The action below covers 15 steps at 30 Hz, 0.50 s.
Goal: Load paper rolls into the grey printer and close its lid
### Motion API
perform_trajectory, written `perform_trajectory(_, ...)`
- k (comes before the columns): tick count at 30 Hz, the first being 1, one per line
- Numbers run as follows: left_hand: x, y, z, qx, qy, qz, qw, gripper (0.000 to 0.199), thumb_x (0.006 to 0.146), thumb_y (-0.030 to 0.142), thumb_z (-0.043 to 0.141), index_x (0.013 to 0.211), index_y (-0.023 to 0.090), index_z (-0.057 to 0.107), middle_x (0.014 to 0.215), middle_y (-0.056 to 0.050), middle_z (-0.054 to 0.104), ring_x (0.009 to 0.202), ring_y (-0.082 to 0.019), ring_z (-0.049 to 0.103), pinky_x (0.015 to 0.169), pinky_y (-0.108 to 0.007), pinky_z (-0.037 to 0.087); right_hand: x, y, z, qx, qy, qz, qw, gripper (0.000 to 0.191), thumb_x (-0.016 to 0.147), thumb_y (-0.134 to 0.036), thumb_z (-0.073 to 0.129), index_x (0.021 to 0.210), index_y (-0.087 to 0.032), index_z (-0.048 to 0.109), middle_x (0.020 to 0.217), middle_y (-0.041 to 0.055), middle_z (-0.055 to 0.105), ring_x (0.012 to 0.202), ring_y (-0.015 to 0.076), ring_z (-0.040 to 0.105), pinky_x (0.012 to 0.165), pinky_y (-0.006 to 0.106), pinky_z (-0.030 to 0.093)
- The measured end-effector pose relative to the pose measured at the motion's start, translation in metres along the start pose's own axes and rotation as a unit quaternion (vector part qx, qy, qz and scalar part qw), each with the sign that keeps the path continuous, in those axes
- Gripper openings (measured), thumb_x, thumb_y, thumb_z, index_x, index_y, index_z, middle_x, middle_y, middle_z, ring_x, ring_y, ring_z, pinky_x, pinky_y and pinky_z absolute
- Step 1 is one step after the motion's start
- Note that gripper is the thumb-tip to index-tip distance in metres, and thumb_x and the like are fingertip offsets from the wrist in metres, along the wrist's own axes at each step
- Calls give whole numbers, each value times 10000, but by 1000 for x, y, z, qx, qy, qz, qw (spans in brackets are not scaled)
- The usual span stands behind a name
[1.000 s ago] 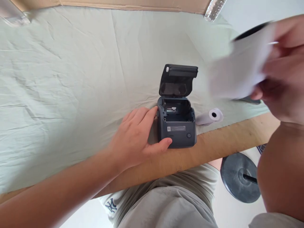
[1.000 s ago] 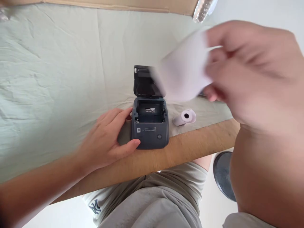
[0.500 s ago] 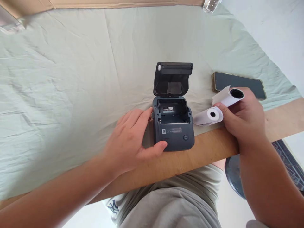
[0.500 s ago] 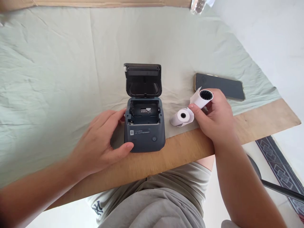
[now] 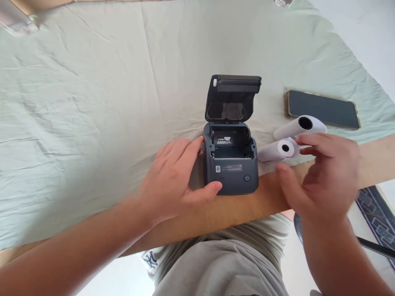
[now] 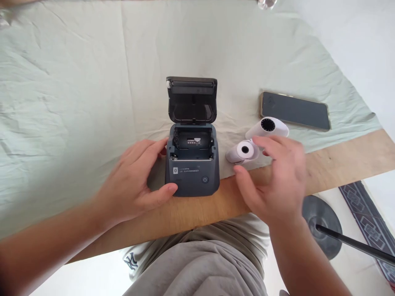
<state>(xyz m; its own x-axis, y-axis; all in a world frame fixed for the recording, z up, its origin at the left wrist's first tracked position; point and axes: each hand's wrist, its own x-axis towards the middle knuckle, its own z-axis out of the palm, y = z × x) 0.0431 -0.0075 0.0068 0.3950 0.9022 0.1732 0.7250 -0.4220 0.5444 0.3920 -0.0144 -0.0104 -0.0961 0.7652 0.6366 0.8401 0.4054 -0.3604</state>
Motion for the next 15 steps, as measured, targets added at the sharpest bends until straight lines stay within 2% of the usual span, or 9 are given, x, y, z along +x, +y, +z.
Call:
perform_trajectory(3,2,-2,-9,-14,-39,5,999,799,1157,678,711,1763,158,686,1390,-171,849,1305,-415,809,1290,-582,670,-1,-17,11,-4,-19,-17,1000,511,1141,-481,843,1613,-284,824,1466,180,833,1355,350,837,1128,591,777)
perform_trajectory(6,2,-1,-7,-9,-32,13,999,802,1172,676,690,1765,135,678,1386,-179,845,1301,-414,809,1282,-577,670,2,-15,17,5,-34,-19,999,369,1207,-416,776,1530,-266,876,1304,138,828,1195,268,834,998,465,770)
perform_trajectory(8,2,1,-1,2,-12,5,1000,802,1153,679,696,1748,142,680,1369,-172,844,1294,-412,805,1276,-581,671,4,-11,15,18,-42,-27,999,347,1218,-397,766,1525,-282,880,1243,110,834,1119,240,824,944,424,748)
perform_trajectory(11,2,3,2,13,-4,-19,1000,803,1104,693,731,1723,182,689,1364,-156,845,1301,-415,796,1275,-591,667,4,-9,11,33,-53,-31,998,378,1210,-368,769,1575,-333,858,1282,92,864,1139,240,834,969,423,742)
perform_trajectory(13,4,4,-2,4,-36,-25,999,836,1101,718,747,1751,198,676,1403,-158,844,1332,-421,791,1290,-594,658,3,-9,11,38,-60,-19,997,414,1198,-359,773,1606,-369,836,1356,87,879,1213,265,857,1030,457,753)
perform_trajectory(15,6,3,-7,-8,-61,-26,998,871,1114,740,742,1785,191,657,1436,-168,838,1362,-427,786,1312,-598,650,0,-9,12,52,-55,5,997,452,1165,-384,804,1618,-386,818,1394,86,871,1210,284,868,1022,484,747)
